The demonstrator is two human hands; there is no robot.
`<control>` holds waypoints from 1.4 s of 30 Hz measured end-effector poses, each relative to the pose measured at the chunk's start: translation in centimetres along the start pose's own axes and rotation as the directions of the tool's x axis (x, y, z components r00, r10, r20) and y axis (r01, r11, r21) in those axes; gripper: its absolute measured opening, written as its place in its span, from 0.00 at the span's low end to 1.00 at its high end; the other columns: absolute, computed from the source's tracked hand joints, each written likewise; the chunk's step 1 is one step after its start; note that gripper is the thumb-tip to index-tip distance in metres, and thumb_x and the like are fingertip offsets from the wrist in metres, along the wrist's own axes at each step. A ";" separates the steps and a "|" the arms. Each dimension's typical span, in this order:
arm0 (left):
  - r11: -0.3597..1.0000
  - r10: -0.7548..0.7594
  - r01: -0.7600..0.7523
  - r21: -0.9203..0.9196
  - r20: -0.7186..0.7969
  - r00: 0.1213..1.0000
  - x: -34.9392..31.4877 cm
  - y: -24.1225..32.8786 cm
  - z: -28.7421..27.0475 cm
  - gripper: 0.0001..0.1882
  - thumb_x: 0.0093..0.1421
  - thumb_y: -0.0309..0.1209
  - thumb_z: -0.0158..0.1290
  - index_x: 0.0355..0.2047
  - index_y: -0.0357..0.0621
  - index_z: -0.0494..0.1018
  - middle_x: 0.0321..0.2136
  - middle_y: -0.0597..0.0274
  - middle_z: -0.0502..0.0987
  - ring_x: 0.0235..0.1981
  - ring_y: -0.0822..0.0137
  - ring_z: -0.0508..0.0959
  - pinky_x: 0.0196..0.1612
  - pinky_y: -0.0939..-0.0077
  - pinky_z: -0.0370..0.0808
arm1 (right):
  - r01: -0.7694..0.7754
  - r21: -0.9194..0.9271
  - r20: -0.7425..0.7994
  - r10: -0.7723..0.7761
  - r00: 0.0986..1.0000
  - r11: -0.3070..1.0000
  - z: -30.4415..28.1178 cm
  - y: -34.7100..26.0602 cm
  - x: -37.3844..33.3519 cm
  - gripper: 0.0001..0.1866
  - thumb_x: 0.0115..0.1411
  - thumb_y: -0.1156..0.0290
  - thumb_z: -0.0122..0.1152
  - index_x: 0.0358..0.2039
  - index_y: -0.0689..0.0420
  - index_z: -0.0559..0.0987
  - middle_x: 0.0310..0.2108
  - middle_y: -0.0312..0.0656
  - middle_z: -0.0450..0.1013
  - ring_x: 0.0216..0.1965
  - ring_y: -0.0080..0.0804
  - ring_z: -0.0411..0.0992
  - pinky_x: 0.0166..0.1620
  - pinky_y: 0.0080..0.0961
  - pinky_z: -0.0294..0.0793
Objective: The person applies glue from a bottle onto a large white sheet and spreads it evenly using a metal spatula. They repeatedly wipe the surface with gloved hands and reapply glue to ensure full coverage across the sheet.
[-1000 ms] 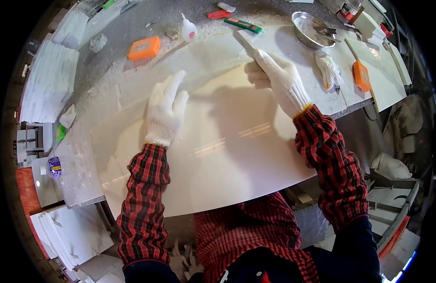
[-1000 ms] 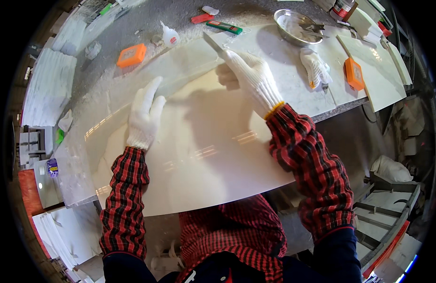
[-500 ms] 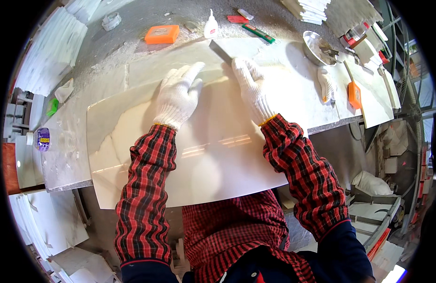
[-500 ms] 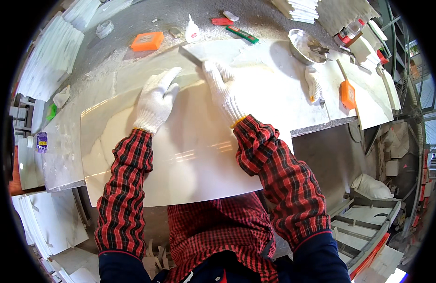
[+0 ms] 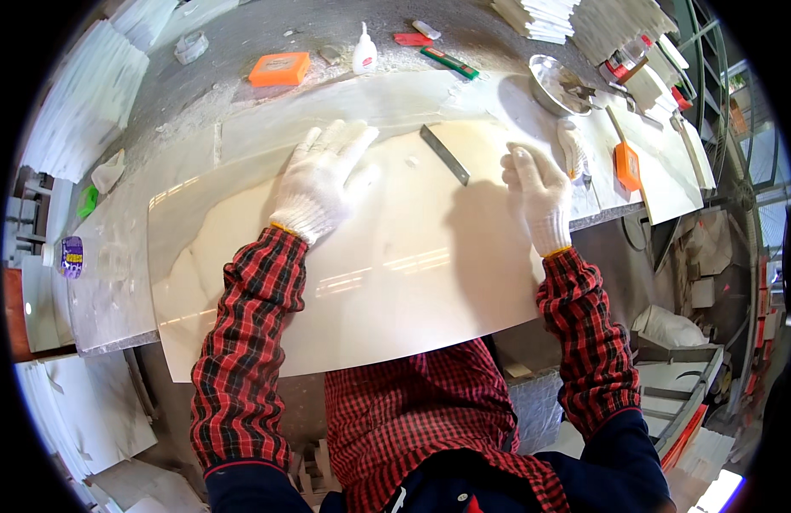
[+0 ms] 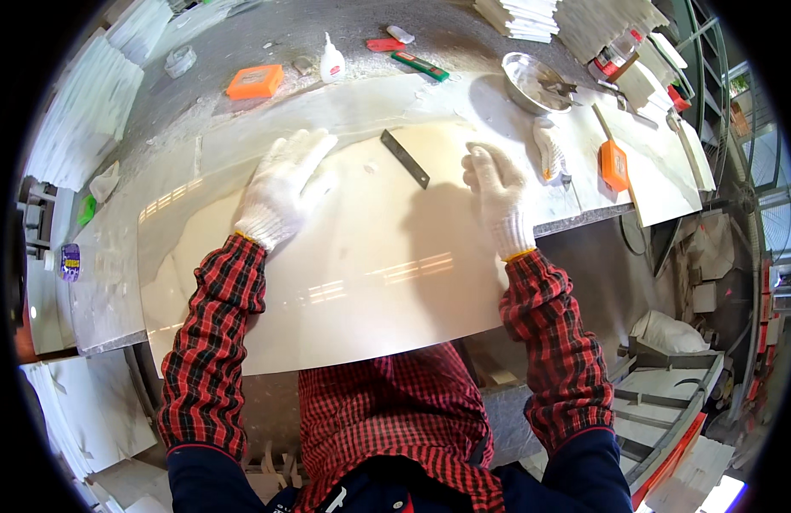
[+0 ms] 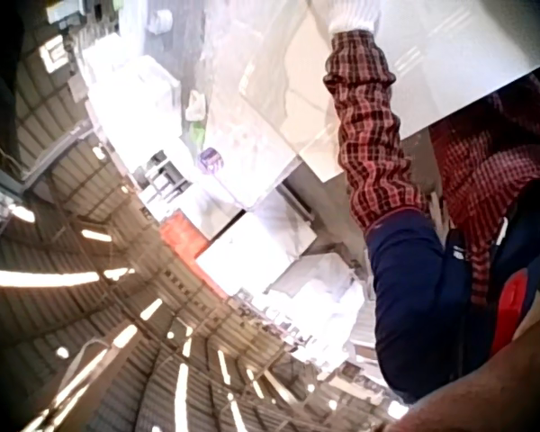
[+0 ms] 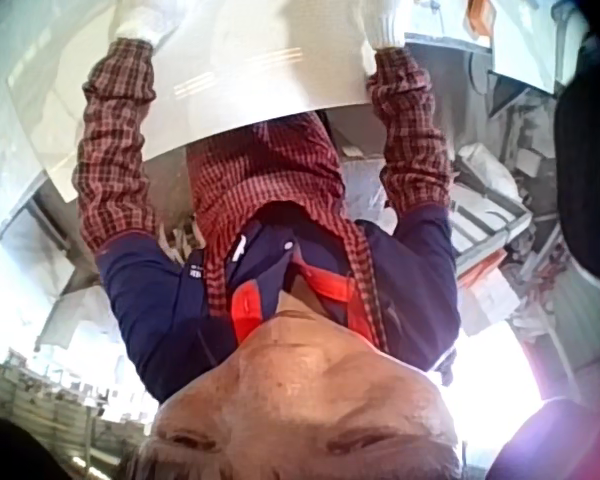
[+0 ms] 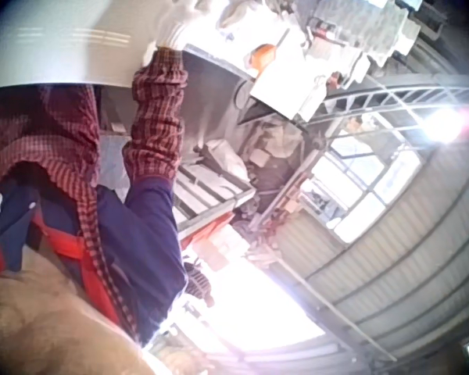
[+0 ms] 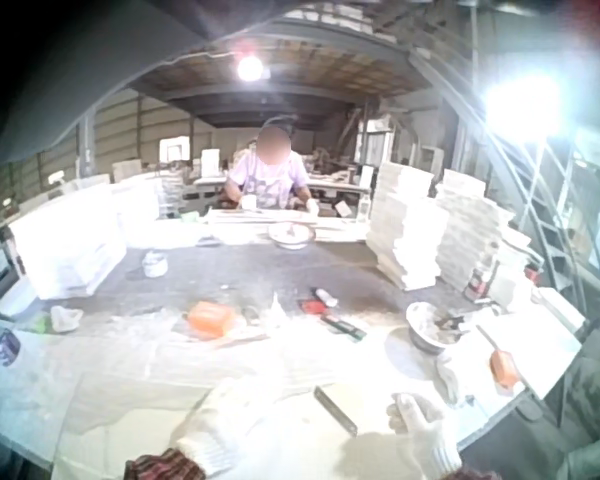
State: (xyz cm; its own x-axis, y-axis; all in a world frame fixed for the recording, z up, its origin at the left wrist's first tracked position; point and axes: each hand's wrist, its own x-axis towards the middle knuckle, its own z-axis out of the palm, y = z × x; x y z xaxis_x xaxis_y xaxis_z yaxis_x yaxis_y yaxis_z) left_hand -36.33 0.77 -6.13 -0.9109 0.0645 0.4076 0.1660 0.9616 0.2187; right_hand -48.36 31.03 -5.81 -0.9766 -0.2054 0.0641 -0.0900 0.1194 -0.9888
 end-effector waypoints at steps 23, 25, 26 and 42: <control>0.999 -0.042 0.042 -0.005 -0.006 0.999 -0.1 -0.2 -0.6 0.26 0.66 0.38 0.57 0.64 0.47 0.72 0.63 0.51 0.74 0.65 0.50 0.71 0.70 0.54 0.62 | 0.534 -0.723 0.481 -0.235 0.845 0.439 4.7 -1.1 8.8 0.14 0.63 0.56 0.58 0.38 0.47 0.88 0.41 0.47 0.79 0.48 0.53 0.75 0.51 0.49 0.76; 0.999 -0.013 0.014 -0.037 0.014 1.000 0.3 -0.1 -0.8 0.30 0.64 0.38 0.59 0.65 0.46 0.70 0.63 0.50 0.73 0.64 0.48 0.71 0.70 0.53 0.63 | 0.528 -0.708 0.441 -0.291 0.849 0.469 4.3 -0.6 9.4 0.13 0.63 0.57 0.59 0.38 0.48 0.87 0.40 0.47 0.80 0.47 0.53 0.76 0.50 0.47 0.76; 0.997 0.011 -0.009 -0.077 0.027 1.000 0.5 -0.3 -0.8 0.31 0.63 0.38 0.60 0.66 0.45 0.70 0.64 0.49 0.73 0.64 0.47 0.71 0.69 0.53 0.63 | 0.524 -0.702 0.418 -0.318 0.851 0.482 3.9 -0.3 9.8 0.13 0.63 0.58 0.60 0.38 0.49 0.87 0.39 0.47 0.80 0.46 0.53 0.77 0.49 0.45 0.77; 0.952 0.306 -0.289 -0.101 0.265 0.914 4.9 3.1 1.8 0.41 0.66 0.51 0.56 0.71 0.40 0.62 0.71 0.43 0.62 0.74 0.44 0.59 0.76 0.48 0.50 | -0.320 -0.141 -0.171 0.295 0.940 0.937 -9.2 -1.1 -5.0 0.12 0.72 0.66 0.58 0.47 0.62 0.81 0.23 0.34 0.74 0.17 0.14 0.63 0.22 0.15 0.64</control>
State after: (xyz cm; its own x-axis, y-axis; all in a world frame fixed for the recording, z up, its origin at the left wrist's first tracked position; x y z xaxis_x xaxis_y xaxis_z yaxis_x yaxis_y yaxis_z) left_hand -40.92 4.54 -5.06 -0.8825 0.4238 0.2042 0.4593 0.8699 0.1798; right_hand -45.18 40.83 -3.83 -0.9780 0.0082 -0.2082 0.2002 0.3146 -0.9279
